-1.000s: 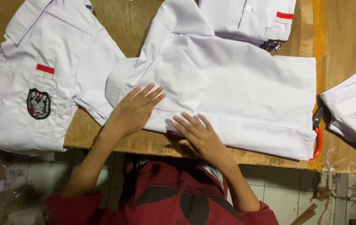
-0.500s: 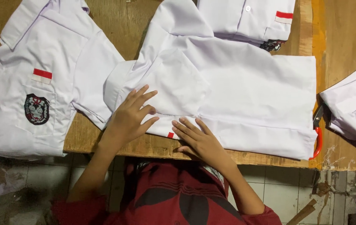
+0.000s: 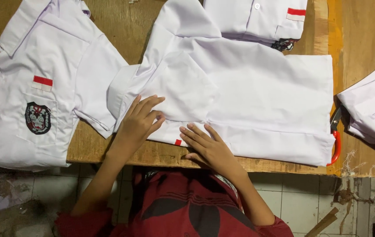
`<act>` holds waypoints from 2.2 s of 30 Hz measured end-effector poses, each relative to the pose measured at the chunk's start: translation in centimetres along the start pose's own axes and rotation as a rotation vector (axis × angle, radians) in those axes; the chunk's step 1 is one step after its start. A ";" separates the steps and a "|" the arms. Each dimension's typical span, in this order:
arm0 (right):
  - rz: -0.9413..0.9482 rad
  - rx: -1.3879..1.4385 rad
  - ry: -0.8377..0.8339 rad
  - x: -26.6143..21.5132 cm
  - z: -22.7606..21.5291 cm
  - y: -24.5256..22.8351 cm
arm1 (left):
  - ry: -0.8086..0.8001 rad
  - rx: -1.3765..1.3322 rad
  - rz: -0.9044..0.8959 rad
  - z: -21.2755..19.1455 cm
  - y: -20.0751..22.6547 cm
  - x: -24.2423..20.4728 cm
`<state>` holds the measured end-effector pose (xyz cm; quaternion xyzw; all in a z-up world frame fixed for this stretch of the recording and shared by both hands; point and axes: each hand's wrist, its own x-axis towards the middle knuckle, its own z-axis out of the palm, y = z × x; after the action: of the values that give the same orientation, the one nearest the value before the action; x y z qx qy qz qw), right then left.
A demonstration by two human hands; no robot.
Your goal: A person carefully smooths and folds white school shirts on a wooden work table.
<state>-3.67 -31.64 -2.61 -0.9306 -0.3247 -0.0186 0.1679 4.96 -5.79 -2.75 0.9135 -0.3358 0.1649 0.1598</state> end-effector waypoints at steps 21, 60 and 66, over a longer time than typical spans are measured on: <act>0.004 0.127 0.110 0.0 -0.4 -0.1 | -0.118 -0.127 0.033 -2.2 -0.1 0.3; 0.063 0.127 0.227 1.4 -1.4 -0.4 | 0.010 0.193 0.109 0.1 0.3 0.7; 0.048 -0.057 0.184 3.6 -0.9 -0.3 | -0.028 0.081 0.061 0.0 -0.2 0.4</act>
<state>-0.99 -29.54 -1.17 -0.9368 -0.2851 -0.1092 0.1707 5.40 -5.82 -2.63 0.9108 -0.3589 0.1701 0.1130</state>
